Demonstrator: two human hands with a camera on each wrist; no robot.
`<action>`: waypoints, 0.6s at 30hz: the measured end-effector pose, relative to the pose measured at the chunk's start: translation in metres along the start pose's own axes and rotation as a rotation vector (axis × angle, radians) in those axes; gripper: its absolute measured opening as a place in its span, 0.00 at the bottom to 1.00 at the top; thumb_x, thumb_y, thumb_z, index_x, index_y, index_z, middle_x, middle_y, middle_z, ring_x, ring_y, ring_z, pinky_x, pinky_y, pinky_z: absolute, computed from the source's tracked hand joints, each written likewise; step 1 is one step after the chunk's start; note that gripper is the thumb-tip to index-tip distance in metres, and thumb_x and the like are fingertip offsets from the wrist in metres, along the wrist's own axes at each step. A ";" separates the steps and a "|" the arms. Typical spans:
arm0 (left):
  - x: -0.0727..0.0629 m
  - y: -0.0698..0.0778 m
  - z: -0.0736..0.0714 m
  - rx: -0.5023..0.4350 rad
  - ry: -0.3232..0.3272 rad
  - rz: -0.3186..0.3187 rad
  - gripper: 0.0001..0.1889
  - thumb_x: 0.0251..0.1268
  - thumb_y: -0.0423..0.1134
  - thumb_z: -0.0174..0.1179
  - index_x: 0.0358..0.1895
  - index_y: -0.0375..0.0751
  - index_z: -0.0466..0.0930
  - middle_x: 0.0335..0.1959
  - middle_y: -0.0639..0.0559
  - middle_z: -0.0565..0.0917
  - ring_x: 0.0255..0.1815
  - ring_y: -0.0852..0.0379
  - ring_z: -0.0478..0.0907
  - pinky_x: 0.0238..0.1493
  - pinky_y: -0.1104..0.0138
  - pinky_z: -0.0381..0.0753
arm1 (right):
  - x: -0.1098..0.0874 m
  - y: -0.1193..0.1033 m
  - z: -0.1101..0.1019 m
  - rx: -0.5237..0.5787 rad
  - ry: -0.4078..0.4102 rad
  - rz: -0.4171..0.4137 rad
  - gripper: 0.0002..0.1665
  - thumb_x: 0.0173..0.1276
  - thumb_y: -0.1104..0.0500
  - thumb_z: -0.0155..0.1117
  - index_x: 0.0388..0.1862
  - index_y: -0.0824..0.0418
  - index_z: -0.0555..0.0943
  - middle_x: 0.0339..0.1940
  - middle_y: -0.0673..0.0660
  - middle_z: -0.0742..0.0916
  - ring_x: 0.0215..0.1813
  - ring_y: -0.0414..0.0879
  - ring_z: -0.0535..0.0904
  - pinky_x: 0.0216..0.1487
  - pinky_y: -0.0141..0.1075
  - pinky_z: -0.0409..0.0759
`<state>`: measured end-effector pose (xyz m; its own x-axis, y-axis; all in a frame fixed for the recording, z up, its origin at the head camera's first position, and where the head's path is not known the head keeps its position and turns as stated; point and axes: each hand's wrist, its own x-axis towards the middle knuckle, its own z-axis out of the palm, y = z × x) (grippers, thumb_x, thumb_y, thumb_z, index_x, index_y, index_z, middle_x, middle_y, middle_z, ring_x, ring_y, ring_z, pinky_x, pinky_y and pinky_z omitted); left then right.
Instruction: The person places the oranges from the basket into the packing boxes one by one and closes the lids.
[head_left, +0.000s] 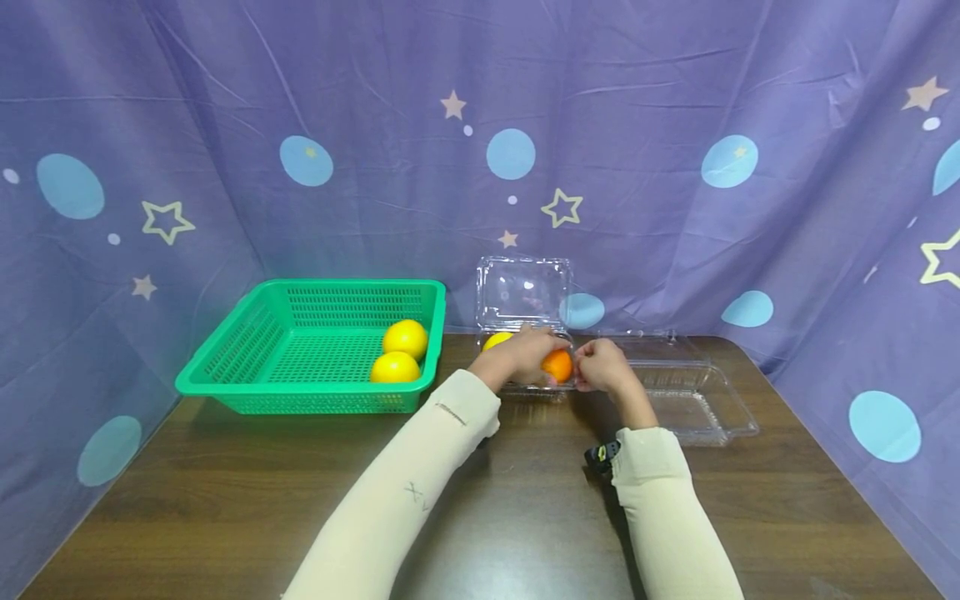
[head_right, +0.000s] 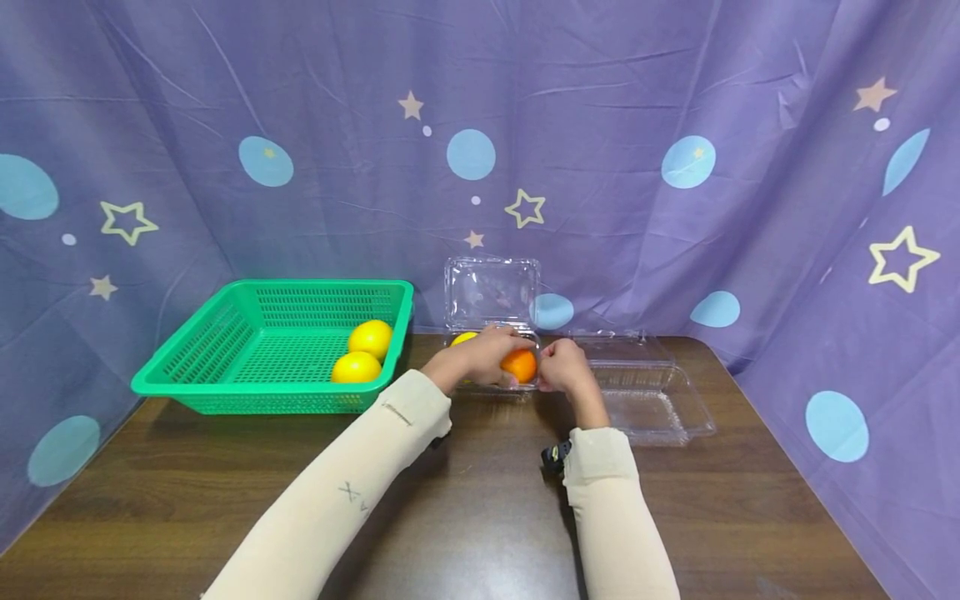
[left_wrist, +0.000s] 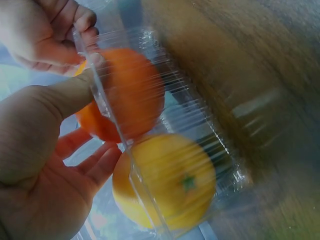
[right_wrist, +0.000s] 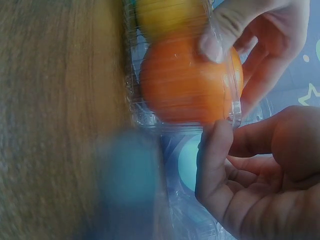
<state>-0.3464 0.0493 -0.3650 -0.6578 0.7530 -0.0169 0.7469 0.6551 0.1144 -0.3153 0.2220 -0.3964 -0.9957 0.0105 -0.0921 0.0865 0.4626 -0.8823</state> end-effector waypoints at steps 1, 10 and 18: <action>-0.001 -0.001 -0.001 -0.018 0.004 -0.002 0.36 0.64 0.47 0.72 0.74 0.47 0.71 0.71 0.49 0.74 0.69 0.53 0.69 0.71 0.58 0.62 | 0.000 0.000 0.000 0.000 0.001 -0.002 0.11 0.75 0.70 0.47 0.44 0.76 0.77 0.26 0.59 0.80 0.23 0.43 0.78 0.27 0.34 0.84; -0.009 -0.011 -0.006 -0.158 0.083 -0.046 0.31 0.70 0.48 0.66 0.74 0.46 0.72 0.73 0.47 0.73 0.74 0.45 0.65 0.76 0.56 0.61 | 0.000 -0.001 0.000 0.005 0.013 -0.008 0.11 0.75 0.69 0.48 0.43 0.76 0.77 0.24 0.58 0.80 0.22 0.42 0.78 0.27 0.35 0.85; -0.016 -0.023 -0.003 -0.284 0.216 -0.132 0.30 0.73 0.49 0.63 0.75 0.46 0.70 0.74 0.42 0.69 0.73 0.40 0.64 0.73 0.49 0.66 | 0.000 0.001 0.001 0.005 0.024 0.006 0.11 0.74 0.69 0.49 0.46 0.76 0.76 0.26 0.60 0.80 0.22 0.43 0.79 0.26 0.35 0.85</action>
<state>-0.3529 0.0217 -0.3648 -0.7747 0.6127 0.1563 0.6174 0.6795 0.3964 -0.3152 0.2211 -0.3974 -0.9957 0.0344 -0.0861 0.0923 0.4577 -0.8843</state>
